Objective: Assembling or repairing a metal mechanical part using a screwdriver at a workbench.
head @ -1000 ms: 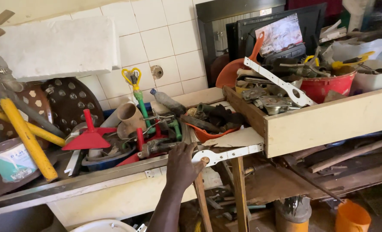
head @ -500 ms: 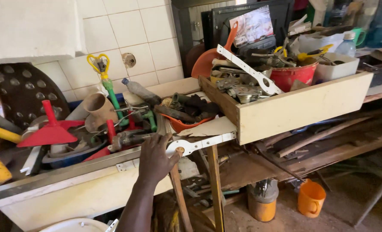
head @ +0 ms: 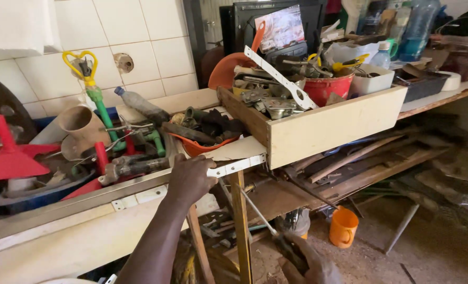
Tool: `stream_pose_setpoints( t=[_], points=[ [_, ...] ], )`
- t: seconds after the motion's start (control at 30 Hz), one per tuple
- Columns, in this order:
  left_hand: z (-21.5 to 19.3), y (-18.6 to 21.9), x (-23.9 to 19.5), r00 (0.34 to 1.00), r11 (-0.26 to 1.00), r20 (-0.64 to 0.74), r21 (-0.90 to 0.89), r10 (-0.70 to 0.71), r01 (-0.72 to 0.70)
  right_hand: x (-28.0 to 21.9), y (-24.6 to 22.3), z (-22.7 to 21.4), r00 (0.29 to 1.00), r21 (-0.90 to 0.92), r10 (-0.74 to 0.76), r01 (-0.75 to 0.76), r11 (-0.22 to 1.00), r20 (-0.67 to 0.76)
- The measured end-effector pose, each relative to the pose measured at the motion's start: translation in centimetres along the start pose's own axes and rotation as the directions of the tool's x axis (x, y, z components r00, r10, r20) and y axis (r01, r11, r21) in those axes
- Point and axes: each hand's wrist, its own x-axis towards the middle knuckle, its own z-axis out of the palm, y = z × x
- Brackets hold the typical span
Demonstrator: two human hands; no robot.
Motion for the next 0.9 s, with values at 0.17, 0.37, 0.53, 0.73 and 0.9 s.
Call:
stream_pose_setpoints(
  t=[0.17,0.37,0.53,0.73,0.9],
  points=[
    [-0.6,0.0,0.3,1.000,0.997,-0.018,-0.077,-0.001,-0.001,-1.1,-12.3,-1.9,0.998,-0.274,-0.058,0.064,0.959,0.030],
    [0.5,-0.2,-0.9,0.970,0.991,-0.240,-0.113,0.043,-0.072,-1.6,-17.3,-0.9,0.999,-0.408,0.025,-0.006,0.913,0.043],
    [0.8,-0.1,-0.9,0.963,0.989,-0.269,-0.147,-0.005,-0.036,-1.9,-18.1,-0.5,0.999,-0.420,-0.007,0.021,0.907,0.034],
    [1.1,-0.6,-1.2,0.956,0.983,-0.293,-0.173,0.015,-0.068,-2.3,-20.1,-0.5,0.998,-0.425,-0.009,0.034,0.905,0.062],
    [0.7,-0.5,-1.0,0.974,0.989,-0.225,-0.149,-0.015,-0.019,-2.5,-20.6,-0.4,0.997,-0.404,0.033,0.000,0.915,0.074]
  ],
)
